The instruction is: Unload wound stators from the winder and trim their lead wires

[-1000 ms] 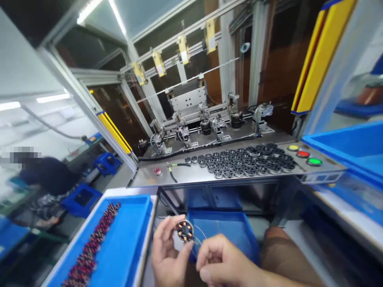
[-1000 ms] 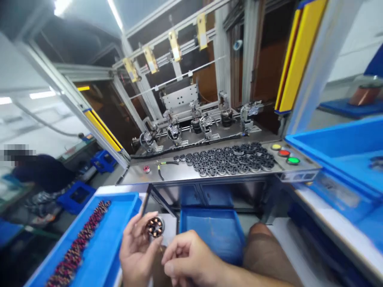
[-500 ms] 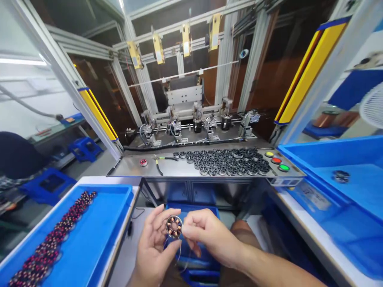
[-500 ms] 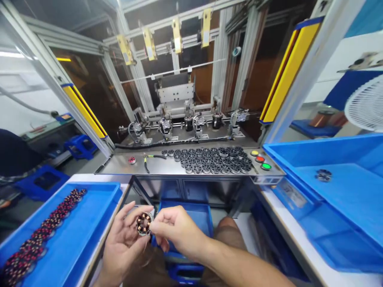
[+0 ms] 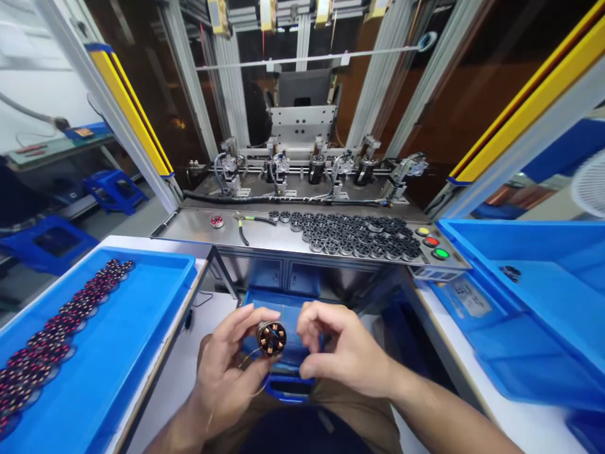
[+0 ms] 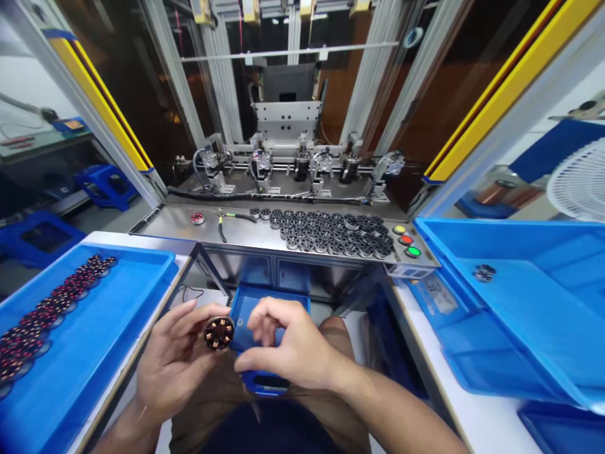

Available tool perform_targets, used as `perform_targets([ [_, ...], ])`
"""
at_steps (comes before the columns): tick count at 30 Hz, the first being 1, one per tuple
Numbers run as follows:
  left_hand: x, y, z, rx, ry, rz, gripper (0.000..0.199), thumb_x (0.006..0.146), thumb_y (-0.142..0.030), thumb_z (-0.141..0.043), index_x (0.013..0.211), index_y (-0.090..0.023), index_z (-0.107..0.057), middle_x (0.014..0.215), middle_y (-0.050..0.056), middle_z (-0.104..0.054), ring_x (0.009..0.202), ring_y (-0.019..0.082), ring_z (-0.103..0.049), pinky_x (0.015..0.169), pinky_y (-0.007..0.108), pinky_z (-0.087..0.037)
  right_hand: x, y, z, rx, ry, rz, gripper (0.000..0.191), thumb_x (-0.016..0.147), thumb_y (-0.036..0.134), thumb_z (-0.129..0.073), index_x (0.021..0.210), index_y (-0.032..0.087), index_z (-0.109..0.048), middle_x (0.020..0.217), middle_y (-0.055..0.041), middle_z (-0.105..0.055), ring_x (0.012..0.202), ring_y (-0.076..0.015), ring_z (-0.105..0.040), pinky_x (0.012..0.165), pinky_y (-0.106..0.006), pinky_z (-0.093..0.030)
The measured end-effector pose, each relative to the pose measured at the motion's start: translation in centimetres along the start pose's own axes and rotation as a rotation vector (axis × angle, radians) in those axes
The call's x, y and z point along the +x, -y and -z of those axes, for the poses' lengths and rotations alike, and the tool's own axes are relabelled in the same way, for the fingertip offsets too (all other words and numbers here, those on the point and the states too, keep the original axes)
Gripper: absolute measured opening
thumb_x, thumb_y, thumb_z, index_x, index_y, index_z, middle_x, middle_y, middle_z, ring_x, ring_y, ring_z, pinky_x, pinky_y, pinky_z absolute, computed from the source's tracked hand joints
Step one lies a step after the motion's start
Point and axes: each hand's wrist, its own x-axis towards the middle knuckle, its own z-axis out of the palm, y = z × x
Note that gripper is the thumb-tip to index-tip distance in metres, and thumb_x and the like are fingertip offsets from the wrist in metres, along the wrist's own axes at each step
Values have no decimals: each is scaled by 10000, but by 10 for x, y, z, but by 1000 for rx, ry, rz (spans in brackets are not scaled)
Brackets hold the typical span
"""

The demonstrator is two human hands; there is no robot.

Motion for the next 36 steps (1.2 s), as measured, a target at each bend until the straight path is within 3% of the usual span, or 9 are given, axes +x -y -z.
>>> perform_targets([
  [3, -1, -1, -2, 15, 28, 3, 706, 806, -26, -687, 1396, -310, -423, 1207, 66, -706, 1091, 186, -678, 929, 289, -566, 1, 5, -14, 1, -56, 76, 420, 725, 541, -764, 671, 188, -542, 629, 33, -531, 567, -101, -455, 552, -252, -382],
  [6, 2, -4, -3, -113, 4, 127, 636, 809, -57, -698, 1346, -315, -474, 1189, 68, -714, 1079, 197, -687, 888, 286, -586, 0, -2, -23, 33, -115, 124, 374, 868, 492, -633, 667, 192, -537, 629, 22, -526, 584, -113, -466, 574, -263, -390],
  [10, 7, -4, -1, -360, 24, 326, 425, 802, -139, -733, 1190, -272, -620, 1172, 90, -718, 927, 196, -731, 799, 272, -607, -4, -14, -26, 98, -175, 160, 328, 906, 420, -599, 678, 202, -507, 627, 28, -518, 571, -114, -476, 566, -260, -397],
  [13, 10, 0, -3, -486, 53, 376, 393, 777, -254, -769, 1156, -231, -667, 1154, 126, -713, 857, 205, -725, 772, 303, -607, -7, -19, -29, 83, -192, 209, 291, 915, 379, -592, 694, 206, -513, 639, 20, -532, 599, -127, -506, 589, -270, -414],
  [17, 10, 5, -11, -438, -27, 304, 500, 672, -375, -843, 1126, -230, -694, 1159, 118, -671, 850, 202, -691, 708, 280, -597, -11, -21, -33, 41, -211, 231, 301, 920, 394, -580, 693, 209, -510, 641, 11, -532, 620, -141, -510, 614, -287, -422],
  [22, 1, 3, -18, 7, -110, 137, 410, 743, -133, -774, 1124, -255, -686, 1097, 79, -659, 978, 198, -661, 769, 252, -578, -10, -24, -31, 16, -204, 248, 317, 856, 484, -649, 756, 206, -535, 724, -1, -529, 678, -152, -496, 642, -292, -428],
  [27, -4, 0, -15, 175, -82, -62, 492, 726, -40, -745, 1155, -260, -643, 1066, 49, -687, 994, 183, -664, 842, 259, -569, -7, -22, -34, 49, -133, 263, 297, 895, 473, -599, 780, 207, -534, 785, -19, -522, 762, -170, -499, 708, -311, -442],
  [32, -2, -1, -15, 166, -107, -53, 452, 720, -57, -758, 1118, -240, -650, 1058, 53, -684, 989, 188, -670, 814, 261, -589, -7, -29, -44, 175, -272, 209, 269, 957, 387, -524, 758, 212, -481, 768, -2, -500, 717, -147, -480, 681, -284, -427],
  [36, -2, -1, -13, 173, -116, -54, 444, 726, -58, -753, 1119, -239, -653, 1055, 61, -681, 974, 194, -677, 802, 274, -596, -8, -35, -41, 132, -287, 211, 229, 940, 407, -551, 823, 215, -510, 808, -12, -524, 748, -158, -511, 705, -294, -446],
])
